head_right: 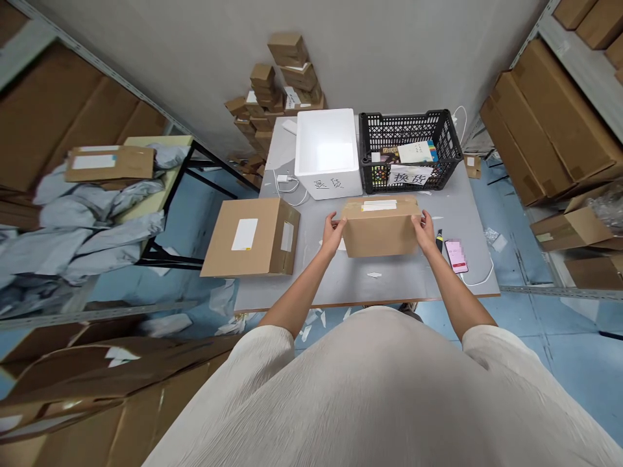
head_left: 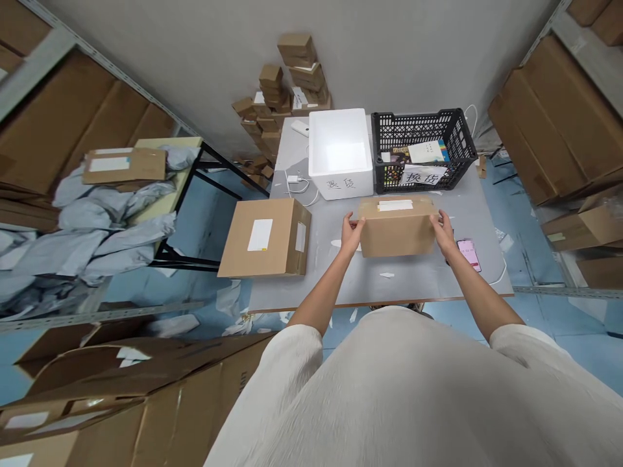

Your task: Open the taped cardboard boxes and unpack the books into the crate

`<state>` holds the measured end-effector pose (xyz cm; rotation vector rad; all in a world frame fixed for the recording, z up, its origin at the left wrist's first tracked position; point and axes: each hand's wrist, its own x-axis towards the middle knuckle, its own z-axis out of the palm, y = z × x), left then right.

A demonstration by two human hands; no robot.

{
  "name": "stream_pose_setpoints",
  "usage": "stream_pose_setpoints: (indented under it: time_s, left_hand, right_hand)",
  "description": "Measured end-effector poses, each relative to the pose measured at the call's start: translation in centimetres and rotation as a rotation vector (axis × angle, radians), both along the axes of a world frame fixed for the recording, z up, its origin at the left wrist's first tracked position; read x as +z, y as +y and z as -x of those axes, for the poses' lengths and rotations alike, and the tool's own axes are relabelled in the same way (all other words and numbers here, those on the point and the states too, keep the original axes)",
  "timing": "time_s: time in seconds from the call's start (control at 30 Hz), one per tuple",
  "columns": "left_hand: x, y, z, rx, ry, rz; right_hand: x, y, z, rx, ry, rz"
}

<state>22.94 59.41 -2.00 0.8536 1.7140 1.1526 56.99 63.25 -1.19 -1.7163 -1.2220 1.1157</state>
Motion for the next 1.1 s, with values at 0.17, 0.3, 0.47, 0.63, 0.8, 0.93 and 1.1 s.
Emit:
stream_pose_setpoints:
  time_s: [0.17, 0.3, 0.47, 0.63, 0.8, 0.93, 1.1]
  left_hand:
    - [-1.1, -0.8, -1.2, -0.070, 0.080, 0.068]
    - [-2.4, -2.0, -1.6, -0.177, 0.071, 0.131]
    - [-1.8, -2.7, -1.8, -0.249, 0.290, 0.024]
    - [-0.3, -2.4, -4.6, -0.486, 0.580, -0.234]
    - [0.5, -1.4, -8.7, -0.757, 0.604, -0.324]
    - [0.7, -0.7, -11.3, -0.867, 0.624, -0.386]
    - [1.4, -0.5, -12.1, -0.868, 0.633, -0.329]
  right_hand:
    - [-1.9, -0.4, -1.6, -0.084, -0.113, 0.061]
    - [-3.6, -1.6, -2.9, -0.127, -0.189, 0.208]
    - [-3.8, -2.2, -3.3, -0.055, -0.173, 0.114]
    - [-2.8, -2.2, -2.8, -0.021, -0.125, 0.074]
    - [-2.5, -2.6, -2.8, 0.010, -0.092, 0.056]
    - [-2.4, -2.7, -2.6, -0.003, -0.115, 0.070]
    - [-1.3, -2.3, -1.2, 0.014, -0.079, -0.003]
